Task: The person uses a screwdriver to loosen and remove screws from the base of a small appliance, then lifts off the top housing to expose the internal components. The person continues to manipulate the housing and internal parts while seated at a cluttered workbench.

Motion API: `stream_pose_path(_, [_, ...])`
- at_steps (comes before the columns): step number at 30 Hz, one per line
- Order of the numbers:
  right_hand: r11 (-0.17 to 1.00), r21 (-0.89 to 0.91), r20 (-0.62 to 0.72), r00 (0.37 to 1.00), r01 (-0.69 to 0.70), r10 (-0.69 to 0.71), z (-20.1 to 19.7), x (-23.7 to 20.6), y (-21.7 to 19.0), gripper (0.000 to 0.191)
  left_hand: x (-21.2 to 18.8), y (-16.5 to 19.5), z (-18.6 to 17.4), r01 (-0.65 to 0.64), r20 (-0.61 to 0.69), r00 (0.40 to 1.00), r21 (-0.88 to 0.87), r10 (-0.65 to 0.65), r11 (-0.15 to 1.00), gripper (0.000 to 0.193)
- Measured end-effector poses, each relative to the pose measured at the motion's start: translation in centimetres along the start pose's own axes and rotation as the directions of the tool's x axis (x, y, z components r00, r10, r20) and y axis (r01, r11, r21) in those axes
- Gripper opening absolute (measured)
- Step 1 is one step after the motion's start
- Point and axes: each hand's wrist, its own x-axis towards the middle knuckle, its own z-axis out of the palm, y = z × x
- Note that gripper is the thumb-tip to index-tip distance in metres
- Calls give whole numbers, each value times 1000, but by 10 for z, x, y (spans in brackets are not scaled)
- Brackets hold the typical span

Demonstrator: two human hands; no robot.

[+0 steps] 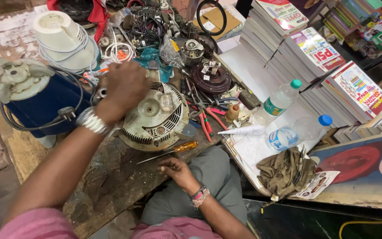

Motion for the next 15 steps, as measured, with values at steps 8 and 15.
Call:
stream_pose_path(8, [994, -92, -18, 998, 63, -65, -8, -1, 29, 24, -143, -62, -23, 400, 130, 915, -411, -382, 819, 17])
stream_pose_path(15, [999, 26, 8, 1000, -20, 20, -12, -2, 40, 27, -253, -46, 15, 777, 474, 623, -283, -622, 563, 14])
